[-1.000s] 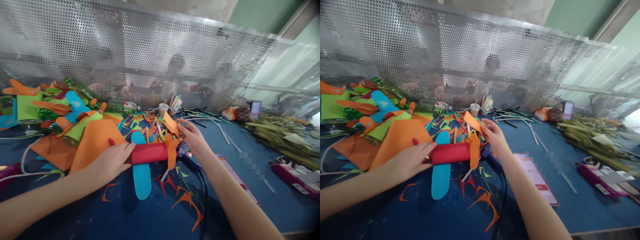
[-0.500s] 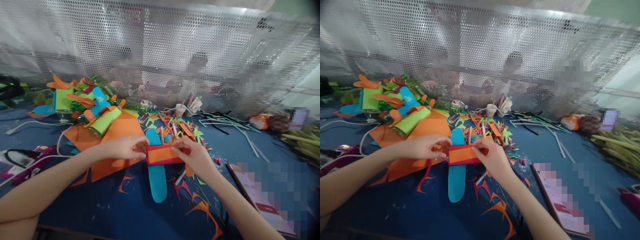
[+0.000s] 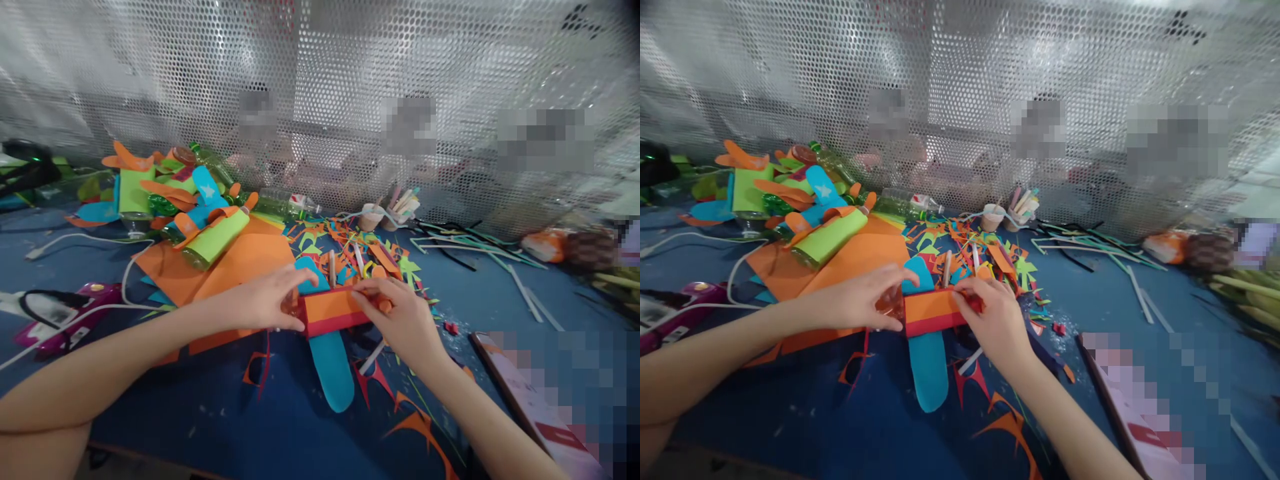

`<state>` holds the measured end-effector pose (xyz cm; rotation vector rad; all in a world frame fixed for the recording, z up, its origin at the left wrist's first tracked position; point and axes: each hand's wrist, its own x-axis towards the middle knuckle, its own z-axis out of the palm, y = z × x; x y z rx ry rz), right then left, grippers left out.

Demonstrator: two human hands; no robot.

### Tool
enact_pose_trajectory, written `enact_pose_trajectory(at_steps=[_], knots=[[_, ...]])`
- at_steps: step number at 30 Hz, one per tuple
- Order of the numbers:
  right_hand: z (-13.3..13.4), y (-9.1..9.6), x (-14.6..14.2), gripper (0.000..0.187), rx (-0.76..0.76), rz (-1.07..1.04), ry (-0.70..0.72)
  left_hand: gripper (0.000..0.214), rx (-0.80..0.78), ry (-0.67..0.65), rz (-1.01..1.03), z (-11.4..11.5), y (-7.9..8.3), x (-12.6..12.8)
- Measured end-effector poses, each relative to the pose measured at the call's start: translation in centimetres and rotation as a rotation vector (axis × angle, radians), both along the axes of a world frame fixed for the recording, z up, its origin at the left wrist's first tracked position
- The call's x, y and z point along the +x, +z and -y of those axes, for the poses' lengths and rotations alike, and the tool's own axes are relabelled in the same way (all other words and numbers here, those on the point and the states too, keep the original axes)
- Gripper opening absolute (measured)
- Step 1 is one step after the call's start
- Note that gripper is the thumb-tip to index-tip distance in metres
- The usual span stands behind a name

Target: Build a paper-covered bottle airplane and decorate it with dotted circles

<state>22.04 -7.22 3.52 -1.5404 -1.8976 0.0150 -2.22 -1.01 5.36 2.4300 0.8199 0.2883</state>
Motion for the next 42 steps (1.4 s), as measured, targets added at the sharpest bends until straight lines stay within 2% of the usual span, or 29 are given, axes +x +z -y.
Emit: enact_pose_trajectory(at_steps=[2,6,8,11,13,15,16,18,21,24,28,32,33,38,42], knots=[[0.0,-0.2,-0.1,0.009,0.043,0.055,0.001,0.055,0.029,-0.022,-0.003,0.2,0.2,0.0],[-0.2,-0.9,-0.4,0.01,0.137,0.167,0.003,0.04,0.063,-0.026,-0.01,0.6,0.6,0.0],[-0.2,-0.9,-0.6,0.012,0.175,0.234,0.01,0.041,0.063,-0.023,-0.004,0.8,0.6,0.1],[0.0,0.2,-0.2,0.016,0.224,0.306,-0.008,0.049,0.069,-0.006,0.001,1.0,0.2,0.3],[0.1,1.4,1.0,0.019,0.218,0.326,-0.107,0.047,0.086,0.009,0.017,1.1,-0.5,0.5],[0.4,2.6,2.8,0.021,0.12,0.355,-0.279,0.04,0.113,0.031,0.043,1.1,-1.4,0.7],[0.6,3.0,3.9,0.021,0.015,0.399,-0.359,0.037,0.128,0.053,0.05,1.2,-1.8,0.9],[1.0,3.5,6.1,0.027,-0.285,0.511,-0.43,0.033,0.153,0.09,0.058,1.2,-2.4,1.1],[1.7,3.2,8.3,0.035,-0.68,0.614,-0.352,0.034,0.168,0.125,0.048,1.3,-2.7,1.4],[1.9,2.4,8.7,0.036,-0.845,0.686,-0.295,0.038,0.178,0.161,0.01,1.3,-2.7,1.5],[1.2,1.3,8.6,0.031,-0.874,0.7,-0.298,0.046,0.134,0.203,-0.058,1.1,-3.0,1.4],[0.7,0.6,8.7,0.062,-0.859,0.65,-0.336,0.051,0.082,0.187,-0.085,1.1,-2.6,1.3],[0.6,0.6,8.7,0.064,-0.855,0.643,-0.33,0.051,0.058,0.178,-0.092,1.1,-2.4,1.3],[0.9,1.1,8.7,0.023,-0.842,0.648,-0.243,0.05,0.002,0.18,-0.115,0.9,-1.7,1.4],[1.5,2.3,9.7,0.021,-0.66,0.651,-0.332,0.047,0.086,0.167,-0.042,0.4,-2.2,1.4]])
